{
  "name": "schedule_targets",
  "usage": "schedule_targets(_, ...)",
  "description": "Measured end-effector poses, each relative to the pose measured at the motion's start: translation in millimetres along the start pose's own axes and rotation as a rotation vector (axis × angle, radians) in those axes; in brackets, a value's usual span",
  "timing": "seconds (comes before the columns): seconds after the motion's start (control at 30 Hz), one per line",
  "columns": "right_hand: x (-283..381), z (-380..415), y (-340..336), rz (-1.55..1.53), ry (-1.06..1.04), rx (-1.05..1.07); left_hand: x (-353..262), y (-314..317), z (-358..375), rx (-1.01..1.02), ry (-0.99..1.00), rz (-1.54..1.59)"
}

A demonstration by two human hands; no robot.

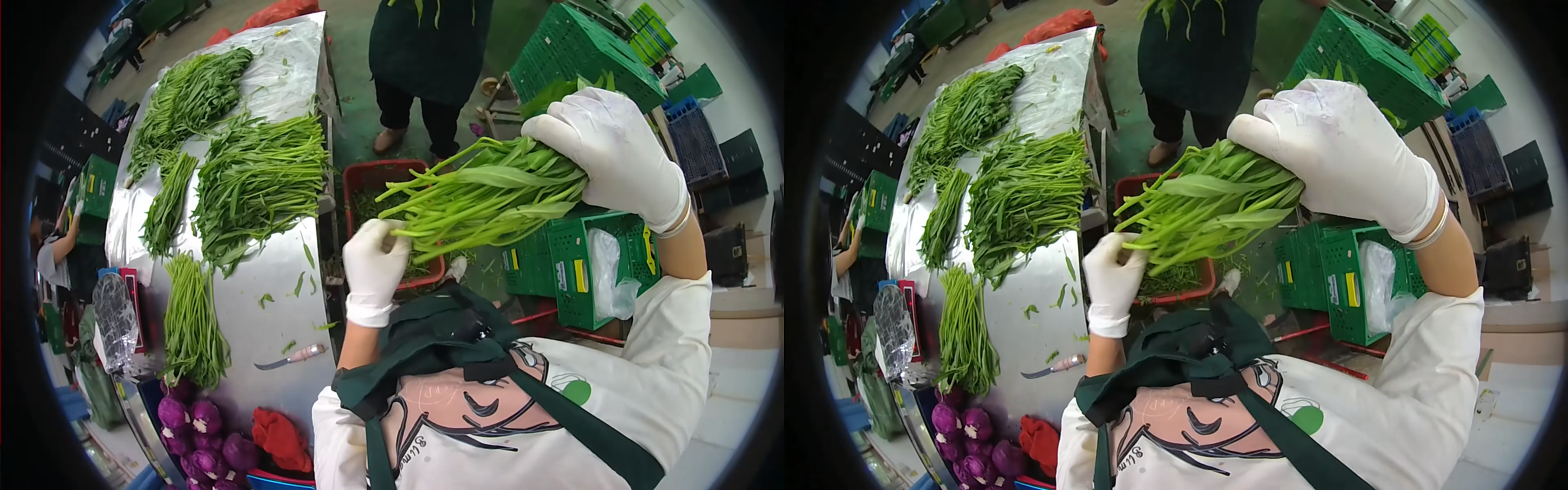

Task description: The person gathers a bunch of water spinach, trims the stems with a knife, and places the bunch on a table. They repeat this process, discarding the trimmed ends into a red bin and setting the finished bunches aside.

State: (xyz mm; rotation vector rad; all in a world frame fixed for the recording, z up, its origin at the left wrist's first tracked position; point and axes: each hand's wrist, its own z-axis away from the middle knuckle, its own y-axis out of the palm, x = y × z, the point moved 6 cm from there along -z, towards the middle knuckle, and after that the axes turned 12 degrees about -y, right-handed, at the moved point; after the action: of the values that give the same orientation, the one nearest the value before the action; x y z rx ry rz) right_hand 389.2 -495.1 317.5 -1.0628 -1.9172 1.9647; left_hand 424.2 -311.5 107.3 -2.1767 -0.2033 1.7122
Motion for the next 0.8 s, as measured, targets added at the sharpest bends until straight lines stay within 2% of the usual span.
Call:
schedule_targets(0.03, -2, 1, 2, -0.009, 0.010, -0.015, -6, -11, -1, -0.023, -0.018, 0.022)
schedule_targets(0.07, -2, 1, 2, -0.017, 0.010, -0.013, -15, -20, -4, -0.067, 0.091, 0.077)
schedule_targets(0.1, -2, 1, 2, -0.027, 0.006, -0.012, -25, -28, -4, -0.093, 0.038, 0.140)
schedule_targets(0.17, -3, -2, 1, -0.034, 0.002, -0.008, -23, -42, -5, -0.185, 0.104, 0.110)
schedule_targets(0.2, -2, -2, 1, -0.033, 0.007, -0.002, -13, -46, -6, -0.148, -0.156, 0.209)
schedule_targets(0.23, -2, -2, 0, -0.031, 0.014, 0.004, -11, -50, -8, -0.159, -0.207, 0.227)
schedule_targets(0.3, -2, -2, 0, -0.040, 0.015, -0.003, -15, -64, -10, -0.279, -0.149, 0.092)
schedule_targets(0.33, -1, -2, 0, -0.045, 0.015, -0.005, -20, -70, -7, -0.387, -0.100, 0.123)
schedule_targets(0.43, -1, -3, 4, -0.023, 0.004, -0.017, -52, -64, 5, -0.214, 0.231, 0.154)
schedule_targets(0.47, -1, -4, 5, -0.022, 0.003, -0.004, -62, -53, 4, -0.101, 0.324, 0.080)
schedule_targets(0.57, -2, -8, 5, 0.002, -0.006, 0.012, -66, -26, 1, 0.025, 0.280, 0.108)
schedule_targets(0.67, 0, -7, 4, 0.014, -0.006, 0.010, -54, -19, 4, 0.061, -0.116, 0.452)
schedule_targets(0.77, 2, -8, 6, -0.019, -0.014, 0.005, -51, -9, 10, 0.163, -0.216, 0.531)
schedule_targets(0.8, 3, -8, 8, -0.028, -0.013, 0.016, -53, -9, 13, 0.141, -0.203, 0.533)
